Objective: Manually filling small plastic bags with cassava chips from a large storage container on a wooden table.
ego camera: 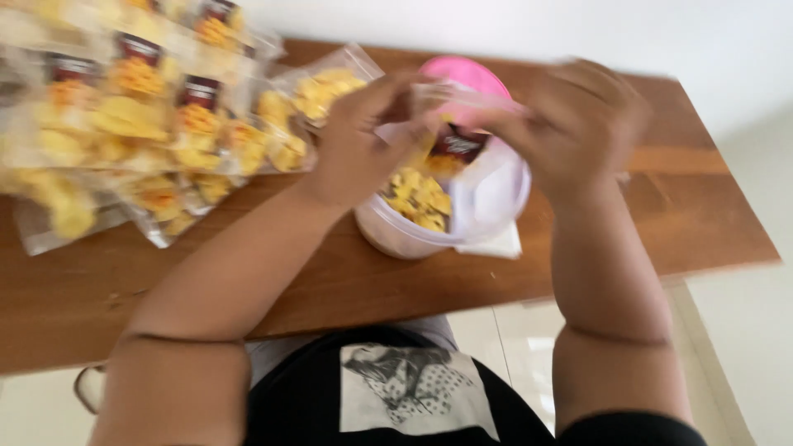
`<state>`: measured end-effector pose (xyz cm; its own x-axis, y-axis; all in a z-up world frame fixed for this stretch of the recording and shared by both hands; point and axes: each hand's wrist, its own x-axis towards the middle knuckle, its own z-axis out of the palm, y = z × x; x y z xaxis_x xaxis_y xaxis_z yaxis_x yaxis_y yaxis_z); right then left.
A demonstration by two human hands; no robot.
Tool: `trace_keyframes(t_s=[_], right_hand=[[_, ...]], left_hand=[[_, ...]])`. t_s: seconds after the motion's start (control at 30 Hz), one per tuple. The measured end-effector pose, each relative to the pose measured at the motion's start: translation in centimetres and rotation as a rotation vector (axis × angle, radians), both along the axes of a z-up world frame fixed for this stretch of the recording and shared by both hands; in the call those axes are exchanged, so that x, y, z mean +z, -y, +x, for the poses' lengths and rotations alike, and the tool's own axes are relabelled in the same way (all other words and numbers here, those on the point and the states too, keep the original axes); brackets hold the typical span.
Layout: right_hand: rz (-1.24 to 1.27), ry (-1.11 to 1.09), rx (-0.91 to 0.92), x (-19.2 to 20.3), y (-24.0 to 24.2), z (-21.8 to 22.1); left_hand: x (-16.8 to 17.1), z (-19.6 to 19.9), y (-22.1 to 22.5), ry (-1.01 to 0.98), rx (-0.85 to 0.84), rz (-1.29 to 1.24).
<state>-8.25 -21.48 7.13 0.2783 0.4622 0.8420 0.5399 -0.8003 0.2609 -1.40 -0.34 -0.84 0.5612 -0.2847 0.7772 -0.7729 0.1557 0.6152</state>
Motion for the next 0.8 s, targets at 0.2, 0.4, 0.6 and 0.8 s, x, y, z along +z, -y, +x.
trace_keyframes(t_s=[0.2, 0.4, 0.6, 0.8], right_hand=[[0.334, 0.240, 0.113, -0.1, 0.2, -3.0], [0.410, -0.038, 0.218, -4.7, -11.0, -5.8], [0.087, -0.598, 0.351, -14.9, -18.6, -4.4], [-0.041, -0.842, -0.066, -20.3, -19.2, -2.2]], left_hand=[[2.4, -1.7, -1.8, 0.505, 0.189, 0.131], [5.0, -8.8, -9.1, 0.090, 0.368, 0.270], [-2.8, -7.3, -14.2, -0.733, 0.525, 0.492], [-12.1, 0.7, -14.1, -0.813, 0.498, 0.245]])
